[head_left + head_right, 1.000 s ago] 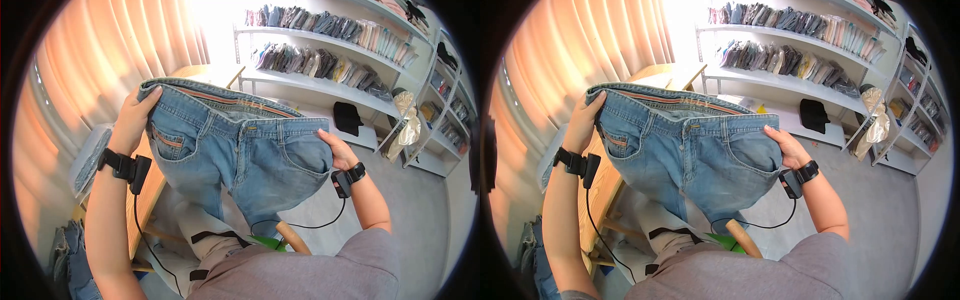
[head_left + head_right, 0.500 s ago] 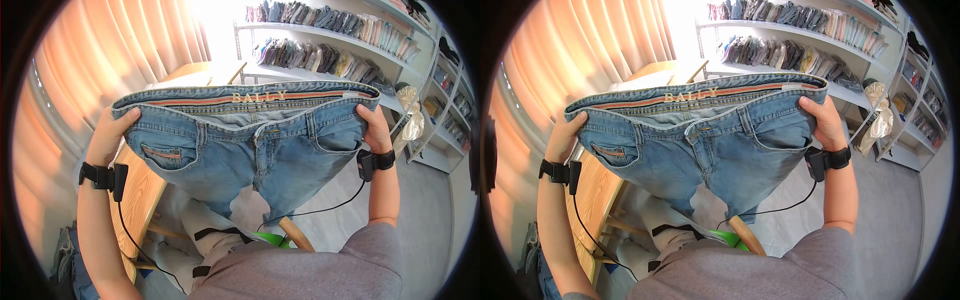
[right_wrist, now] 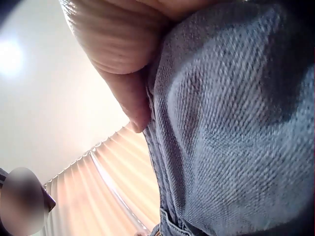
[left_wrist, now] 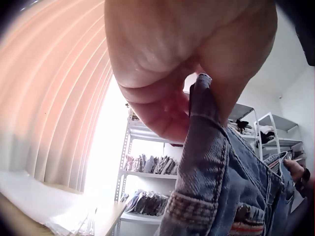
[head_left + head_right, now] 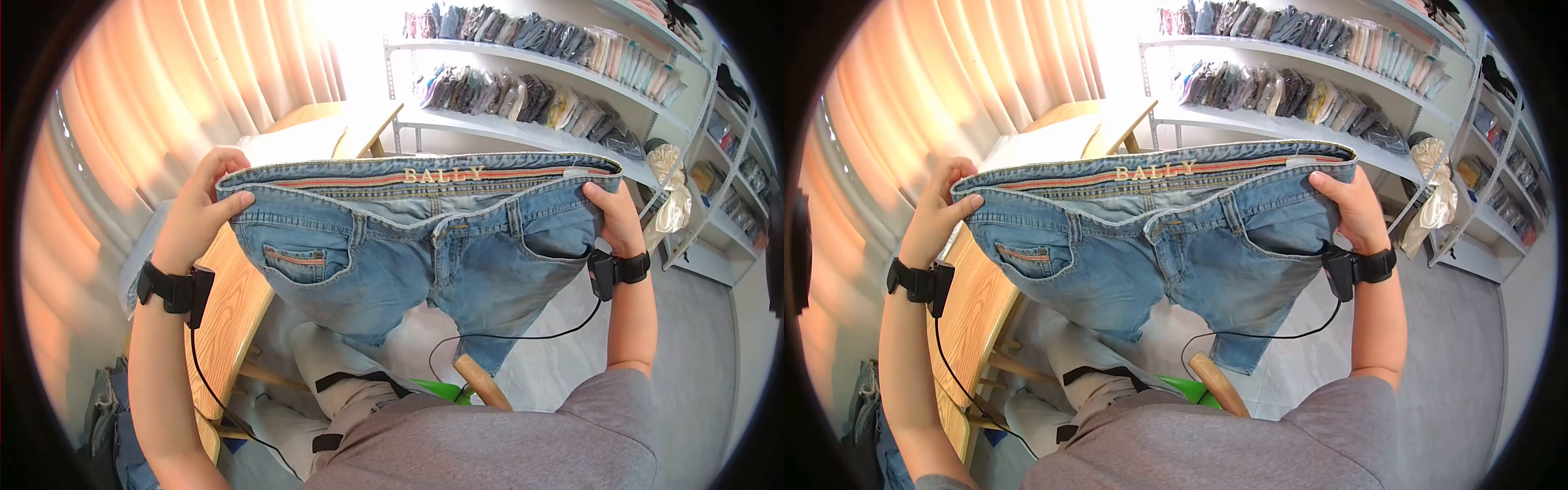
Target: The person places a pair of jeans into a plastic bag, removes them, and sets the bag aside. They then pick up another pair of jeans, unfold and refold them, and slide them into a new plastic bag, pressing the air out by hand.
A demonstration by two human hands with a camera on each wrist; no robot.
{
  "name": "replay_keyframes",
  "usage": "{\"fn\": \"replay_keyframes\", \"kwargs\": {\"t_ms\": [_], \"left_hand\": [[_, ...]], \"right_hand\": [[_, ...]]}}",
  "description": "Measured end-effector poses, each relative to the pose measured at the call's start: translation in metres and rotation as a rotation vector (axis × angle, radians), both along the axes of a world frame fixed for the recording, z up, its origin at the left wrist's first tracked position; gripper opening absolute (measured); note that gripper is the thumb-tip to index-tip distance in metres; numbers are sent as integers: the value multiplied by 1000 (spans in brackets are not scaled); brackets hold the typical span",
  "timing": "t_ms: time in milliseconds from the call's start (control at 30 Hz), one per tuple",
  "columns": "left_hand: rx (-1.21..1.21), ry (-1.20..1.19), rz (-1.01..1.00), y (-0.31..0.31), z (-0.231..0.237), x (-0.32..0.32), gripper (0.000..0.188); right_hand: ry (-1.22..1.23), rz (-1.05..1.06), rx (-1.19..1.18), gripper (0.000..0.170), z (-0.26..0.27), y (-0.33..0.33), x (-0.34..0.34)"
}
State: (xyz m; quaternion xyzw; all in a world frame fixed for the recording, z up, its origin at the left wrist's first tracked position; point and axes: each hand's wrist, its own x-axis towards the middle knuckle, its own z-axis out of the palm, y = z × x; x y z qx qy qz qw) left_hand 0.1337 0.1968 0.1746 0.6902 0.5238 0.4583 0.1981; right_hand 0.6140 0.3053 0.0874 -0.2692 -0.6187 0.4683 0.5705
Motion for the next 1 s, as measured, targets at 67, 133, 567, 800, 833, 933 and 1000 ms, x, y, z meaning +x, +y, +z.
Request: {"fn": "replay_keyframes", "kwargs": {"t_ms": [67, 133, 567, 800, 833, 933, 1000], "left_hand": [[-123, 153, -28, -2, 4, -1, 15], [-161, 146, -18, -7, 6, 9, 14], [-171, 160, -60, 3, -17, -9, 9], [-66, -537, -145, 14, -26, -1, 25], [-73, -506, -227, 9, -21, 5, 35], [-137, -426, -366, 6, -19, -6, 57], [-222, -292, -68, 35, -42, -28, 48]], "right_hand": [[-14, 32, -11, 48, -4, 7, 8], [-11, 49, -23, 51, -7, 13, 12], [-8, 30, 27, 57, -22, 21, 37], [81, -23, 116, 54, -16, 16, 39], [111, -3, 108, 53, -17, 15, 41], [185, 87, 95, 42, -10, 20, 26], [-30, -18, -143, 35, -7, 49, 11]]}}
